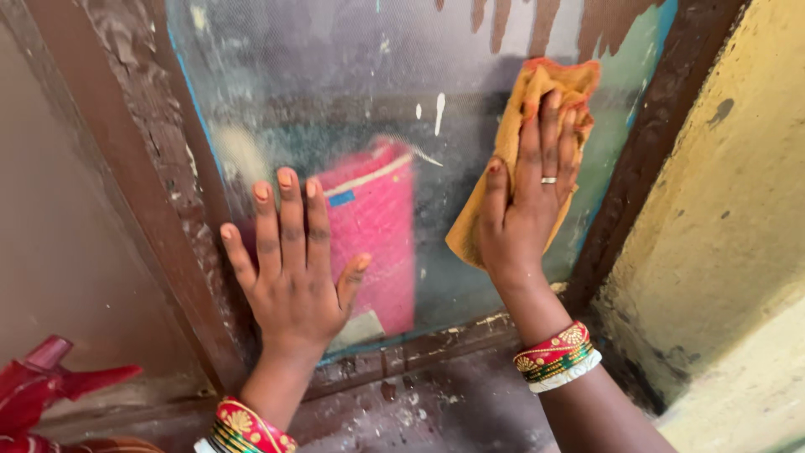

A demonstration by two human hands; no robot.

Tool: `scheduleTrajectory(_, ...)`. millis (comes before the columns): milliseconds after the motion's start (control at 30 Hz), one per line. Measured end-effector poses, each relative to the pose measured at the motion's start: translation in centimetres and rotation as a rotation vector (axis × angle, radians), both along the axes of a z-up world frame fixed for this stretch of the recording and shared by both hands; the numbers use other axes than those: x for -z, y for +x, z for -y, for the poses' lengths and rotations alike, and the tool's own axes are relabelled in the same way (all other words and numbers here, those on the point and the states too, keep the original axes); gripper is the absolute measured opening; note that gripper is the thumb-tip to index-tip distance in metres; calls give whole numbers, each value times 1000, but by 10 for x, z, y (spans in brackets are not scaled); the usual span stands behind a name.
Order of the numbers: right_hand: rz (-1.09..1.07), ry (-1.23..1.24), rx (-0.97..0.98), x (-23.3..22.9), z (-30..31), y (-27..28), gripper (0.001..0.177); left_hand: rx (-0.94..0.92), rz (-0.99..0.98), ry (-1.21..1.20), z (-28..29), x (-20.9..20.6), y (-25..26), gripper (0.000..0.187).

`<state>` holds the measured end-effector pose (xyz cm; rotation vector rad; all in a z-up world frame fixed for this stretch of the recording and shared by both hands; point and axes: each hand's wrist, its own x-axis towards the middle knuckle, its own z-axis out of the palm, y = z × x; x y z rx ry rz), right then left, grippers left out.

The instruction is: The person cleans a window pane by spraying liquid from a bottle and wiping the glass with a cloth and their hand.

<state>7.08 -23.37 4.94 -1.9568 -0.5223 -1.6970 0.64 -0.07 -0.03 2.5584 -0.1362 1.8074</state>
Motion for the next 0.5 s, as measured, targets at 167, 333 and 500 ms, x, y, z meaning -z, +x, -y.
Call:
scheduleTrajectory(167, -57, -79, 67, 15, -37, -13, 64, 9, 34, -19, 1, 1, 2, 80)
scheduleTrajectory(333, -6, -195, 2, 13, -20, -9, 57, 5, 110, 4, -6, 12, 15, 80)
scheduleTrajectory(500, 84, 3, 52, -3, 8, 11, 54, -152, 565, 277, -30, 8, 70, 86)
